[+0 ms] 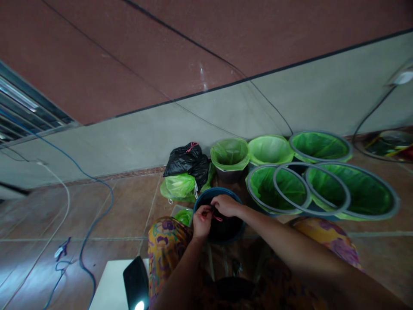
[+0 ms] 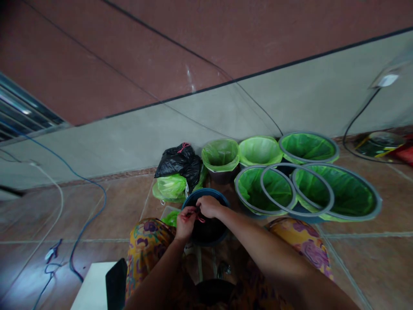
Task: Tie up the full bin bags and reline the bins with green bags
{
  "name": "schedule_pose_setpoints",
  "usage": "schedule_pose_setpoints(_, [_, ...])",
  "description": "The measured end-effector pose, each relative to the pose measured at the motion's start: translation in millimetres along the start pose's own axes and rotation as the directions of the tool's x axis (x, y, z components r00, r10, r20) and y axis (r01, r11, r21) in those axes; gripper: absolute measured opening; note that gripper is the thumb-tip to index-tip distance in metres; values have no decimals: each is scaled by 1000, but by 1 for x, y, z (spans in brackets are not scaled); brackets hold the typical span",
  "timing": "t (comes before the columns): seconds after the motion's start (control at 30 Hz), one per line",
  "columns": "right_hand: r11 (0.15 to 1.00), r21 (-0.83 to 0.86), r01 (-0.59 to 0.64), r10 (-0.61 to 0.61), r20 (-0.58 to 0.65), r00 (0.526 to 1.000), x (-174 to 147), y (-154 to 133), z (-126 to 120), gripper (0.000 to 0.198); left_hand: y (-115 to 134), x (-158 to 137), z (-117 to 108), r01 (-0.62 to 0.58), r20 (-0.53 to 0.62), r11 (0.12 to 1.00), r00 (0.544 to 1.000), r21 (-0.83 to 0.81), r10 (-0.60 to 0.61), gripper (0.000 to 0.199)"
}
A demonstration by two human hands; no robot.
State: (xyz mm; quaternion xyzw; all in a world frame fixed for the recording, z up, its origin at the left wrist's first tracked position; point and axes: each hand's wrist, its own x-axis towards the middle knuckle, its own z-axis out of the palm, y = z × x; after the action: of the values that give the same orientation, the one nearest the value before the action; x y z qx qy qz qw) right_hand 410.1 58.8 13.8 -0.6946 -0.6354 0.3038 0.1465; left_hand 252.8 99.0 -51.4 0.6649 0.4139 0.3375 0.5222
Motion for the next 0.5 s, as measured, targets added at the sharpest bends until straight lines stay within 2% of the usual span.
schedule_pose_setpoints(0.1, [994, 107, -23, 17, 61, 998, 2, -2, 7, 34, 3, -5, 0, -8, 37, 1000, 999, 12, 8, 19])
schedule_pose_setpoints(0.23, [954, 274, -120, 78, 161, 984, 6, 0, 15, 31, 10, -12, -1, 12, -7, 997, 1000, 80, -11, 18])
schedule_pose_setpoints(0.37, [898, 408, -166, 97, 185, 978, 9, 6, 21, 22, 13, -15, 0, -1, -16, 989, 1000, 148, 3, 19])
schedule_pose_setpoints(0.5, [831, 497, -249, 152, 229, 961, 8, 8, 21, 20, 10, -16, 0, -9, 5, 991, 1000, 132, 9, 19])
